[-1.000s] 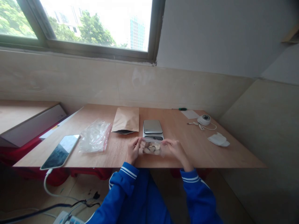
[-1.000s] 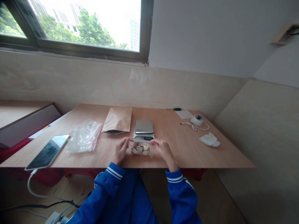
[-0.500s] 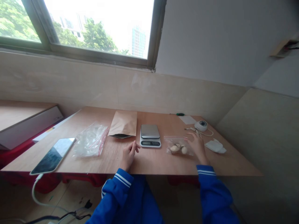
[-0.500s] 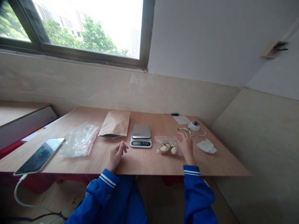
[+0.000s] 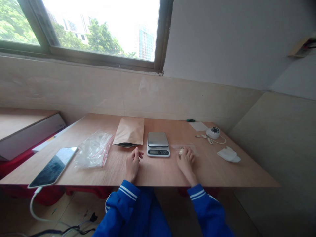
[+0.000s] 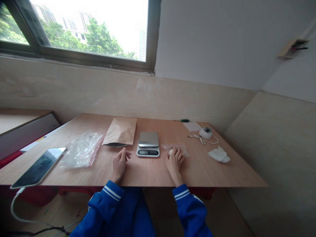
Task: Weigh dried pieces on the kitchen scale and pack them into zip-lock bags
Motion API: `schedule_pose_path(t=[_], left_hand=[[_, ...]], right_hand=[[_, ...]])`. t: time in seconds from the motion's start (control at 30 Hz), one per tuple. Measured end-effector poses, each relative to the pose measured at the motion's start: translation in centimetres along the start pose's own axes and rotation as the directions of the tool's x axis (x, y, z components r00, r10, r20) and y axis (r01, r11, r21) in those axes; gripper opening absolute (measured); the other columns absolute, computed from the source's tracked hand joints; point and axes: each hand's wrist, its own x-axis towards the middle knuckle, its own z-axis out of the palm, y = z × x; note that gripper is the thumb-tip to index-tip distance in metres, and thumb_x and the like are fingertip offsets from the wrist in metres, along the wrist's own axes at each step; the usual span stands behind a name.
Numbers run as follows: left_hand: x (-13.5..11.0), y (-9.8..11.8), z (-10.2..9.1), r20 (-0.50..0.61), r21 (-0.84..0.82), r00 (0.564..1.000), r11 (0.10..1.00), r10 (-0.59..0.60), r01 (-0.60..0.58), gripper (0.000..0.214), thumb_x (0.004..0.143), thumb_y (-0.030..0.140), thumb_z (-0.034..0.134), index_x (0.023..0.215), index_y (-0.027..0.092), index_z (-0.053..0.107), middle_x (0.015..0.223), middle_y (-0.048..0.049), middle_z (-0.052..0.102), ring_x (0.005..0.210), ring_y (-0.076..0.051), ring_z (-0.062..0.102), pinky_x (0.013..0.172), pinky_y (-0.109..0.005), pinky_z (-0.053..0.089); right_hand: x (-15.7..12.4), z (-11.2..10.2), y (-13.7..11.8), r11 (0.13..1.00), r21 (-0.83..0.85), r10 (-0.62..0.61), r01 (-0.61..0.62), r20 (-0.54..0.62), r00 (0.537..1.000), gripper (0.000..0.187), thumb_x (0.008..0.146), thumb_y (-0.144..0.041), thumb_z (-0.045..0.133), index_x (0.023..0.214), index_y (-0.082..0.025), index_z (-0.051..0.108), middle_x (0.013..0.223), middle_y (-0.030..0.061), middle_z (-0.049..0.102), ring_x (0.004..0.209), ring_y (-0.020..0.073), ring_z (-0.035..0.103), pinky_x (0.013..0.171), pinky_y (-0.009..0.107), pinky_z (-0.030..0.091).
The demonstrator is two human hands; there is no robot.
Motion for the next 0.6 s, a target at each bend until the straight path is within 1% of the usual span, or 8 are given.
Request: schedule_pose_path(t=[0.17, 0.27, 0.33, 0.4, 0.47, 0.5, 0.53, 0.6], left_hand=[[0.7, -0.7, 0.1, -0.063, 0.026, 0.994, 0.996, -0.085, 0.087, 0.051, 0.092, 0.050, 0.027, 0.075, 0.019, 0.062, 0.068, -0.0038, 0.061, 0.059, -0.016, 0.056, 0.050, -0.027, 0.043], [1.1, -1.3, 0.2, -0.208, 0.079, 0.973, 0.990, -0.100, 0.119, 0.040, 0.093, 0.040, 0.025, 0.089, 0.019, 0.058, 0.078, -0.0050, 0.061, 0.066, -0.018, 0.058, 0.055, -0.029, 0.048], [1.3, -1.4, 0.0, -0.325, 0.154, 0.944, 0.982, -0.055, 0.110, 0.031, 0.091, 0.032, 0.030, 0.097, 0.017, 0.056, 0.089, -0.0088, 0.061, 0.081, -0.021, 0.060, 0.070, -0.035, 0.051], [1.4, -1.3, -0.5, -0.347, 0.313, 0.937, 0.947, 0.043, 0.073, 0.028, 0.087, 0.026, 0.038, 0.103, 0.013, 0.056, 0.104, -0.0146, 0.058, 0.101, -0.027, 0.056, 0.086, -0.043, 0.047], [1.6, -1.0, -1.5, -0.260, 0.536, 0.955, 0.844, 0.144, 0.018, 0.034, 0.084, 0.023, 0.043, 0.114, 0.012, 0.055, 0.122, -0.0195, 0.051, 0.113, -0.034, 0.050, 0.092, -0.051, 0.042], [1.8, -0.9, -2.2, -0.196, 0.652, 0.963, 0.758, 0.185, -0.013, 0.040, 0.084, 0.023, 0.044, 0.122, 0.013, 0.052, 0.130, -0.0207, 0.045, 0.117, -0.036, 0.047, 0.093, -0.054, 0.040], [2.3, -0.7, -2.9, -0.140, 0.737, 0.967, 0.675, 0.215, -0.043, 0.045, 0.084, 0.023, 0.045, 0.128, 0.014, 0.048, 0.138, -0.0213, 0.039, 0.120, -0.038, 0.044, 0.094, -0.056, 0.039], [3.7, -0.5, -4.4, -0.062, 0.828, 0.969, 0.555, 0.237, -0.083, 0.050, 0.084, 0.023, 0.047, 0.133, 0.015, 0.046, 0.142, -0.0215, 0.036, 0.127, -0.040, 0.038, 0.099, -0.057, 0.034]], right_hand=[[4.7, 1.5, -1.8, 0.998, 0.053, -0.029, 0.023, 0.112, 0.993, 0.057, 0.094, -0.033, 0.032, 0.141, 0.000, 0.034, 0.144, 0.0257, 0.037, 0.137, 0.0365, 0.028, 0.109, 0.054, 0.022], [5.1, 1.8, -2.5, 0.992, 0.127, -0.008, -0.005, 0.095, 0.995, 0.063, 0.094, -0.037, 0.029, 0.145, 0.000, 0.026, 0.149, 0.0255, 0.029, 0.140, 0.0373, 0.022, 0.110, 0.057, 0.018], [3.7, 1.5, -2.6, 0.980, 0.199, 0.001, -0.004, 0.017, 1.000, 0.065, 0.094, -0.041, 0.028, 0.147, -0.002, 0.022, 0.151, 0.0250, 0.025, 0.141, 0.0378, 0.018, 0.109, 0.060, 0.018], [1.0, 0.8, -2.6, 0.956, 0.291, -0.021, 0.044, -0.080, 0.997, 0.065, 0.093, -0.042, 0.030, 0.147, -0.006, 0.022, 0.152, 0.0239, 0.025, 0.142, 0.0372, 0.016, 0.108, 0.061, 0.021], [-2.4, -0.2, -2.8, 0.910, 0.394, -0.071, 0.125, -0.150, 0.986, 0.061, 0.093, -0.038, 0.034, 0.145, -0.009, 0.025, 0.150, 0.0231, 0.027, 0.141, 0.0360, 0.019, 0.107, 0.060, 0.027], [-4.1, -0.8, -3.2, 0.881, 0.445, -0.095, 0.163, -0.170, 0.981, 0.057, 0.092, -0.036, 0.036, 0.143, -0.010, 0.030, 0.148, 0.0227, 0.030, 0.140, 0.0352, 0.022, 0.106, 0.058, 0.030], [-5.8, -1.5, -3.8, 0.855, 0.486, -0.112, 0.180, -0.166, 0.980, 0.052, 0.092, -0.033, 0.038, 0.140, -0.012, 0.035, 0.146, 0.0222, 0.032, 0.138, 0.0342, 0.026, 0.105, 0.057, 0.033], [-8.4, -3.0, -5.7, 0.797, 0.569, -0.174, 0.204, -0.109, 0.979, 0.043, 0.091, -0.025, 0.039, 0.132, -0.013, 0.043, 0.138, 0.0203, 0.043, 0.131, 0.0299, 0.039, 0.105, 0.053, 0.038]])
